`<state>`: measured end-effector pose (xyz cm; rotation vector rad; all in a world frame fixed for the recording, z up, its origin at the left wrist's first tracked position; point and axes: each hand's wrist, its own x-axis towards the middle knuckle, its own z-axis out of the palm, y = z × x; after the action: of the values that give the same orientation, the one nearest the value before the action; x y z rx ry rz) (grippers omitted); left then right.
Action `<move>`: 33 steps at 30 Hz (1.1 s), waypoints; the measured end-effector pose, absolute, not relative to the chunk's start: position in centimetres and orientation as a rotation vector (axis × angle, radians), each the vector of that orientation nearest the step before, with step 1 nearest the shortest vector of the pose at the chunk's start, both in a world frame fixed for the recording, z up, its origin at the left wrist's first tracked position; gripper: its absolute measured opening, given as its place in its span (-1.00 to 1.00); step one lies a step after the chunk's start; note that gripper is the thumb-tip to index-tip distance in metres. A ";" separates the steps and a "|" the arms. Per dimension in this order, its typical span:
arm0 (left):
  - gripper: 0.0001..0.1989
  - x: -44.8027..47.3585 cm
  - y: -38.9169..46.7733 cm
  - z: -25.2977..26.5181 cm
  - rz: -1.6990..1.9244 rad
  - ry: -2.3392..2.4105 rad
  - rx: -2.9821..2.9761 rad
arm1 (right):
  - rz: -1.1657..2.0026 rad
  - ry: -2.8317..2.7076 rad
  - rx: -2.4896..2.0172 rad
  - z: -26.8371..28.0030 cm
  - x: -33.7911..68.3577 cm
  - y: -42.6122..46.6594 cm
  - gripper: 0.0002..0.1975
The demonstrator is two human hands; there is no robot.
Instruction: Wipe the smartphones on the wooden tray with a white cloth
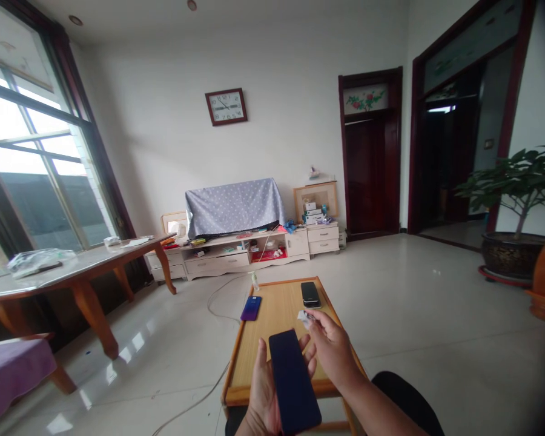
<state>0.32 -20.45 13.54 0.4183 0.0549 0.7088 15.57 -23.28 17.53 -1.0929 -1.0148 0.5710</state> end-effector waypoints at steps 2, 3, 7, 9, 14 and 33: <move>-0.34 -0.1 -19.9 13.2 0.751 0.044 0.396 | 0.713 -0.983 -1.043 18.1 15.7 -23.9 -0.57; -0.37 -0.3 -19.7 13.1 0.759 0.051 0.395 | 0.784 -1.002 -1.020 18.1 15.6 -24.2 -0.58; -0.37 -1.0 -19.2 13.8 0.777 0.067 0.413 | 0.971 -1.088 -1.082 15.8 14.0 -25.3 -0.56; -0.33 -1.4 -18.9 14.3 0.835 0.047 0.387 | 0.986 -1.099 -1.142 13.9 13.1 -25.6 -0.52; -0.26 -2.6 -17.8 14.6 0.913 -0.028 0.355 | 1.048 -1.193 -1.157 11.6 12.1 -26.1 -0.46; -0.19 -3.2 -17.7 13.8 0.810 -0.132 0.535 | 1.283 -1.063 -1.110 12.4 10.1 -26.7 -0.37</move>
<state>-3.23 -17.70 13.79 0.5346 -0.1322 0.8103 10.10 -26.69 12.43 -1.1103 -1.0633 1.2832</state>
